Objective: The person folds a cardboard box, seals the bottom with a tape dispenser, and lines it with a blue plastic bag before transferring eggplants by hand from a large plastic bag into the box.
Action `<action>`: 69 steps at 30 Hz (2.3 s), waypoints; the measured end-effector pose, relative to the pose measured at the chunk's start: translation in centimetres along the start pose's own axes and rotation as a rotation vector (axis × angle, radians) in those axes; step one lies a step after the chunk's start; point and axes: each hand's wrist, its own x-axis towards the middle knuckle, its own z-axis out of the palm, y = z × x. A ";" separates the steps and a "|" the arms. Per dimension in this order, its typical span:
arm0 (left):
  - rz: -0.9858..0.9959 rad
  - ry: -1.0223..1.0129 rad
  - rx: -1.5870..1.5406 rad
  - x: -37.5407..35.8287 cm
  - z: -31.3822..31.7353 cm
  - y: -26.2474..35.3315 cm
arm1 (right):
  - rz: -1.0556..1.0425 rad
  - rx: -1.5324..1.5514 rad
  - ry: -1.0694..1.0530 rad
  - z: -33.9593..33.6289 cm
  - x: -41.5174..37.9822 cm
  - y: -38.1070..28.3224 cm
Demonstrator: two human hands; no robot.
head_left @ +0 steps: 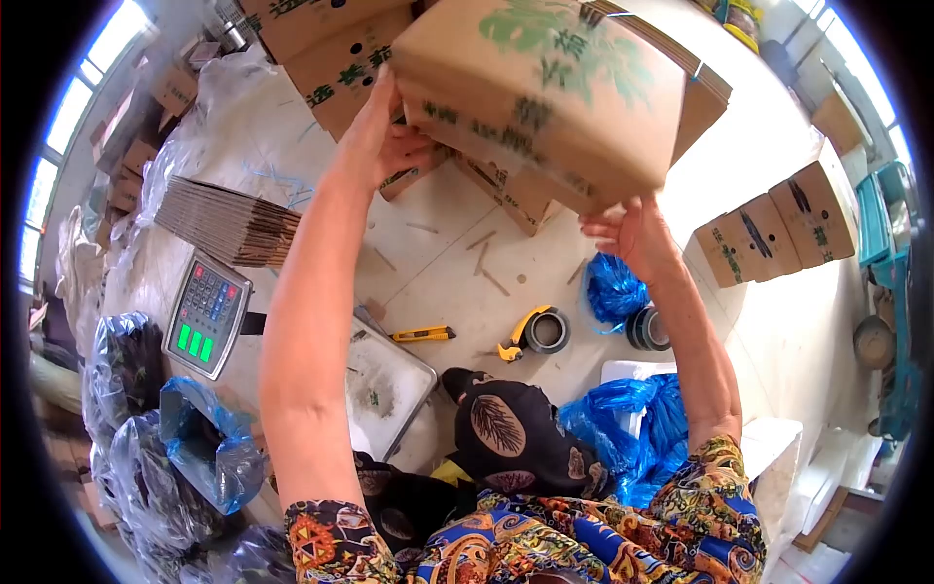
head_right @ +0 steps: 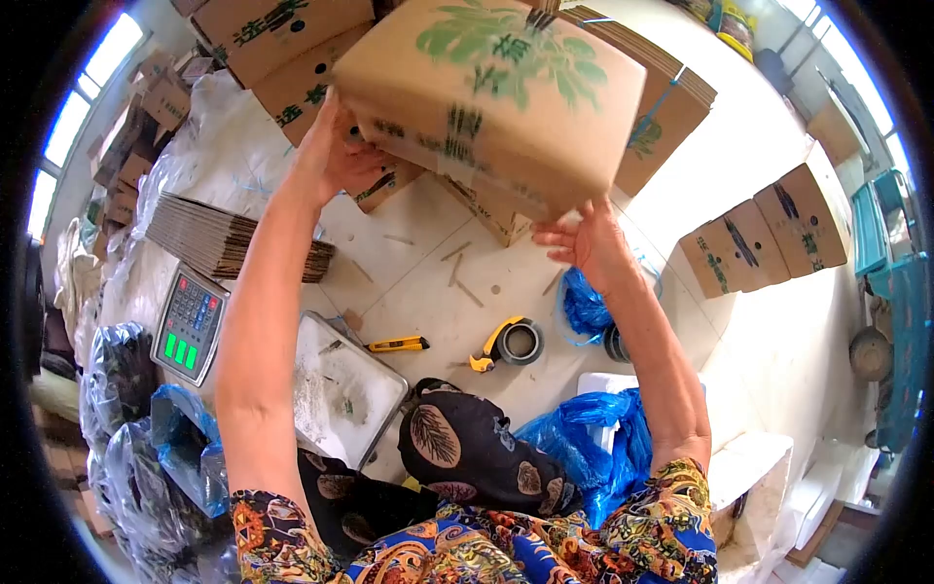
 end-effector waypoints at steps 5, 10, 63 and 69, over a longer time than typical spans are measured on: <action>0.307 0.060 0.348 0.7 2.7 -1.6 | -0.403 -0.288 0.243 -1.3 2.7 -2.2; 0.344 -0.224 0.639 -7.8 8.4 -9.9 | -0.375 -0.245 0.418 -6.1 10.5 -5.4; 0.910 0.428 0.698 2.7 19.4 -13.8 | -0.347 0.376 0.212 -5.5 17.5 -7.0; 0.904 0.436 0.650 3.5 19.6 -14.4 | -0.371 0.375 0.292 -5.0 17.9 -6.6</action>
